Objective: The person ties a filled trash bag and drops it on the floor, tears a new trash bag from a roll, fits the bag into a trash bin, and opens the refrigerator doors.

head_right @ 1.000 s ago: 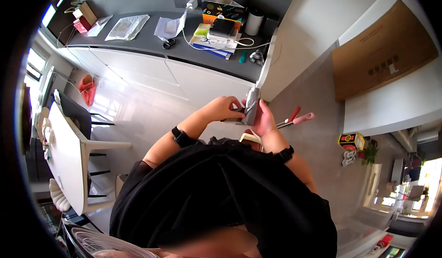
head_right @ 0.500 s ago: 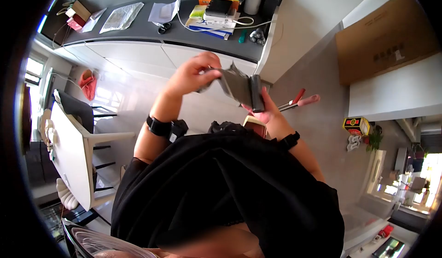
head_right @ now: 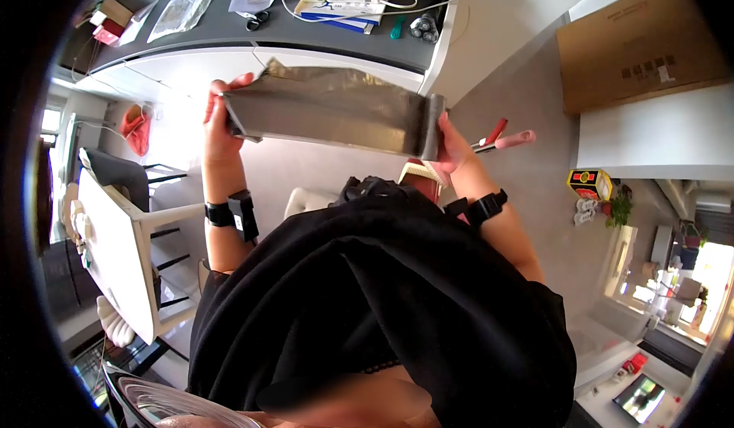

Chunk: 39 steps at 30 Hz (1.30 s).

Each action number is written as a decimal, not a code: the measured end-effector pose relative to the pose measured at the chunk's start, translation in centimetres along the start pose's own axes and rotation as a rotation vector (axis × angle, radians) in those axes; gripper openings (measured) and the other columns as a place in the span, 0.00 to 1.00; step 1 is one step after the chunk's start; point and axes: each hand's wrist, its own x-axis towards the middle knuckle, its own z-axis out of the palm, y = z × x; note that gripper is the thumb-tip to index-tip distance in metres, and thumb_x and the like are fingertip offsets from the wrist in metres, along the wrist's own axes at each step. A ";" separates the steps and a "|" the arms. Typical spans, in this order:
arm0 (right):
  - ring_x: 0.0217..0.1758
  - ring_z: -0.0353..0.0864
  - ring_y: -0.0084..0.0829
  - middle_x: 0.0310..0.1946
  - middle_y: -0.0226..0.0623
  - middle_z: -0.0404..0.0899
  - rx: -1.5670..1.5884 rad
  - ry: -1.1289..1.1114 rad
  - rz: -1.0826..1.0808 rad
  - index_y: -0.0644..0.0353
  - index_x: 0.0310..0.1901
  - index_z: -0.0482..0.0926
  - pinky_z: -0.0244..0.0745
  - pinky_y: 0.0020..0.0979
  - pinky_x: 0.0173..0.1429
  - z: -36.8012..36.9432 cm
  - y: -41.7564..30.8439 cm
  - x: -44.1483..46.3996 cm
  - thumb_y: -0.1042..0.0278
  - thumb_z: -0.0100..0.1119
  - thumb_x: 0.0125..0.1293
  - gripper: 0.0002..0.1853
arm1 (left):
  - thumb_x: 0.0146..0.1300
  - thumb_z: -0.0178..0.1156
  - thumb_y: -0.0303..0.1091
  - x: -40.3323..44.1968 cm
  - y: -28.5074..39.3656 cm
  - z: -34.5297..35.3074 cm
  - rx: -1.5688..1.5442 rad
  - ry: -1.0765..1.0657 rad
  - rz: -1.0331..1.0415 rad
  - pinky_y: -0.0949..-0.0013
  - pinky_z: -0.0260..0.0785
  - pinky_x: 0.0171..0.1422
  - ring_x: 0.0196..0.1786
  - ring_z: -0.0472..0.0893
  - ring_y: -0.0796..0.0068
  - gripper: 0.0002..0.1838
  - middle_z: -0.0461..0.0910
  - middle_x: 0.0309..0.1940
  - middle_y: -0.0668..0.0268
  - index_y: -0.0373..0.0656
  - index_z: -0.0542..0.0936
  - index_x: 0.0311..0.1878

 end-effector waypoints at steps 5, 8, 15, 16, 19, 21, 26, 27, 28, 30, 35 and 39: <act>0.54 0.73 0.35 0.50 0.38 0.74 -0.070 0.002 0.017 0.56 0.55 0.69 0.68 0.41 0.58 -1.7 -0.2 0.6 0.46 0.55 0.60 0.27 | 0.67 0.47 0.43 -1.7 3.3 -2.3 -0.032 0.041 0.145 0.50 0.69 0.54 0.52 0.74 0.52 0.11 0.72 0.52 0.51 0.48 0.68 0.44; 0.52 0.74 0.33 0.49 0.37 0.75 -0.087 -0.046 0.074 0.57 0.56 0.69 0.69 0.39 0.57 -1.8 0.0 0.2 0.48 0.55 0.62 0.27 | 0.66 0.49 0.44 -2.6 6.6 -1.6 -0.002 0.191 0.213 0.52 0.70 0.54 0.49 0.76 0.59 0.14 0.77 0.46 0.56 0.50 0.70 0.51; 0.46 0.75 0.25 0.43 0.32 0.76 -0.218 0.000 0.054 0.59 0.59 0.66 0.72 0.31 0.51 -0.3 -0.1 -0.8 0.51 0.56 0.62 0.28 | 0.65 0.50 0.45 -4.3 13.0 -2.7 0.078 0.258 0.308 0.57 0.71 0.55 0.54 0.75 0.65 0.18 0.75 0.51 0.59 0.44 0.73 0.52; 0.46 0.75 0.24 0.42 0.31 0.76 -0.245 0.012 0.064 0.59 0.59 0.66 0.72 0.30 0.50 -0.5 -0.2 -0.8 0.51 0.56 0.62 0.28 | 0.66 0.50 0.44 -4.6 13.6 -3.3 0.138 0.265 0.310 0.58 0.70 0.56 0.54 0.75 0.65 0.18 0.75 0.51 0.58 0.44 0.74 0.52; 0.43 0.73 0.21 0.39 0.27 0.74 -0.386 0.174 0.034 0.58 0.55 0.68 0.71 0.28 0.48 -0.6 -0.3 -0.9 0.54 0.58 0.61 0.24 | 0.67 0.48 0.40 -5.4 15.6 -6.2 0.410 0.200 0.278 0.63 0.70 0.56 0.55 0.74 0.66 0.15 0.75 0.51 0.56 0.46 0.76 0.51; 0.42 0.73 0.23 0.39 0.28 0.73 -0.427 0.202 -0.042 0.57 0.52 0.70 0.71 0.29 0.48 0.1 -1.2 -1.4 0.56 0.59 0.60 0.22 | 0.65 0.51 0.41 -6.6 16.4 -11.8 0.821 0.506 -0.009 0.65 0.70 0.54 0.54 0.75 0.66 0.15 0.76 0.50 0.53 0.47 0.76 0.52; 0.43 0.73 0.26 0.38 0.31 0.73 -0.602 0.106 -0.172 0.58 0.46 0.70 0.70 0.31 0.48 6.9 -5.3 -3.4 0.59 0.60 0.57 0.18 | 0.55 0.63 0.45 -5.6 12.7 -13.4 2.156 0.470 -0.429 0.68 0.70 0.51 0.50 0.77 0.68 0.29 0.78 0.43 0.55 0.39 0.70 0.56; 0.43 0.73 0.26 0.37 0.31 0.74 -0.698 0.081 -0.184 0.59 0.46 0.70 0.71 0.31 0.47 8.5 -6.0 -3.4 0.59 0.60 0.57 0.19 | 0.59 0.60 0.38 -3.4 10.5 -10.2 1.772 0.457 -0.286 0.67 0.69 0.54 0.51 0.76 0.69 0.23 0.76 0.47 0.58 0.40 0.70 0.56; 0.43 0.73 0.26 0.37 0.32 0.74 -0.794 0.056 -0.193 0.59 0.46 0.69 0.71 0.31 0.47 10.0 -6.6 -3.4 0.59 0.61 0.57 0.19 | 0.62 0.56 0.31 -1.2 8.4 -7.0 1.381 0.426 -0.173 0.67 0.68 0.56 0.53 0.75 0.69 0.19 0.75 0.50 0.61 0.42 0.70 0.56; 0.43 0.74 0.26 0.37 0.33 0.76 -0.873 0.028 -0.144 0.61 0.46 0.70 0.70 0.30 0.48 13.6 -7.3 -3.0 0.60 0.62 0.56 0.20 | 0.60 0.57 0.27 2.1 3.1 -1.6 1.031 -0.036 0.005 0.69 0.67 0.56 0.53 0.74 0.73 0.20 0.75 0.51 0.64 0.42 0.70 0.57; 0.44 0.74 0.28 0.37 0.35 0.75 -0.901 -0.097 -0.154 0.62 0.44 0.71 0.69 0.30 0.50 19.3 -7.3 -1.5 0.59 0.63 0.56 0.19 | 0.53 0.63 0.50 5.8 -4.0 10.6 0.930 -0.552 -0.043 0.65 0.67 0.55 0.51 0.76 0.64 0.34 0.77 0.48 0.58 0.40 0.68 0.59; 0.44 0.73 0.28 0.38 0.35 0.74 -0.936 -0.106 -0.225 0.62 0.44 0.71 0.68 0.30 0.50 19.3 -8.0 -1.8 0.57 0.62 0.56 0.20 | 0.53 0.65 0.47 6.8 -4.4 11.7 0.928 -0.546 -0.174 0.68 0.69 0.42 0.35 0.77 0.69 0.24 0.79 0.31 0.61 0.40 0.75 0.48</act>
